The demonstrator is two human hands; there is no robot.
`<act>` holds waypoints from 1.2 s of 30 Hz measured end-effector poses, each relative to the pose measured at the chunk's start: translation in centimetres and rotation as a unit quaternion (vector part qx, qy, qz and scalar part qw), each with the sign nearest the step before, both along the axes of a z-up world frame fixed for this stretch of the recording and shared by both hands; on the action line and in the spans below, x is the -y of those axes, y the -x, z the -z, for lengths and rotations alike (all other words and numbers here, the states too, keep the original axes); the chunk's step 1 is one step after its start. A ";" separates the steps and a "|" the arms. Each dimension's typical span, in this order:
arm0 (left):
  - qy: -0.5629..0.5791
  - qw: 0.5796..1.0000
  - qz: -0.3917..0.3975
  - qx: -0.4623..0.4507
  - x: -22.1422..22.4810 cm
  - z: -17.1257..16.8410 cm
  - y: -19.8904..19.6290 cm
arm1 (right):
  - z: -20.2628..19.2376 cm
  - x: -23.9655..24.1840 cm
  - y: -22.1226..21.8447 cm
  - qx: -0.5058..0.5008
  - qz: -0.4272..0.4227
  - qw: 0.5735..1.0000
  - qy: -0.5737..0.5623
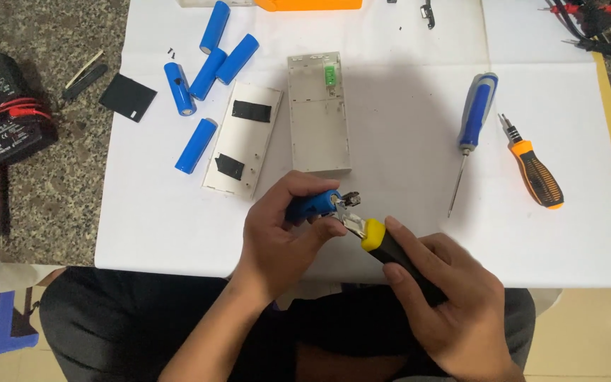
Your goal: Using a screwdriver and utility knife to detach wires from a battery cell inside an electronic device.
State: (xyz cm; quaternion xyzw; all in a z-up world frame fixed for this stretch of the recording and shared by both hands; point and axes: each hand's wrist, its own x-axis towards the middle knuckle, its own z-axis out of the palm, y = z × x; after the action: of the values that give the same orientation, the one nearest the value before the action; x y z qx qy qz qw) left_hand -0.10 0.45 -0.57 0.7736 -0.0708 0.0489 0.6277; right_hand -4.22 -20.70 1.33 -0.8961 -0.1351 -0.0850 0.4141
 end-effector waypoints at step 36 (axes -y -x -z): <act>0.038 0.993 -0.079 -0.076 0.8 -0.1 0.0 | -0.5 0.3 -0.1 -0.057 0.038 0.998 -0.017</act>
State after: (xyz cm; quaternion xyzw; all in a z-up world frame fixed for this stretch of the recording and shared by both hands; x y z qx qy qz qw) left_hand -0.06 -0.31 -0.45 0.7541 0.0408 0.0422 0.6541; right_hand -4.12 -20.96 1.83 -0.8966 -0.0759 -0.0522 0.4331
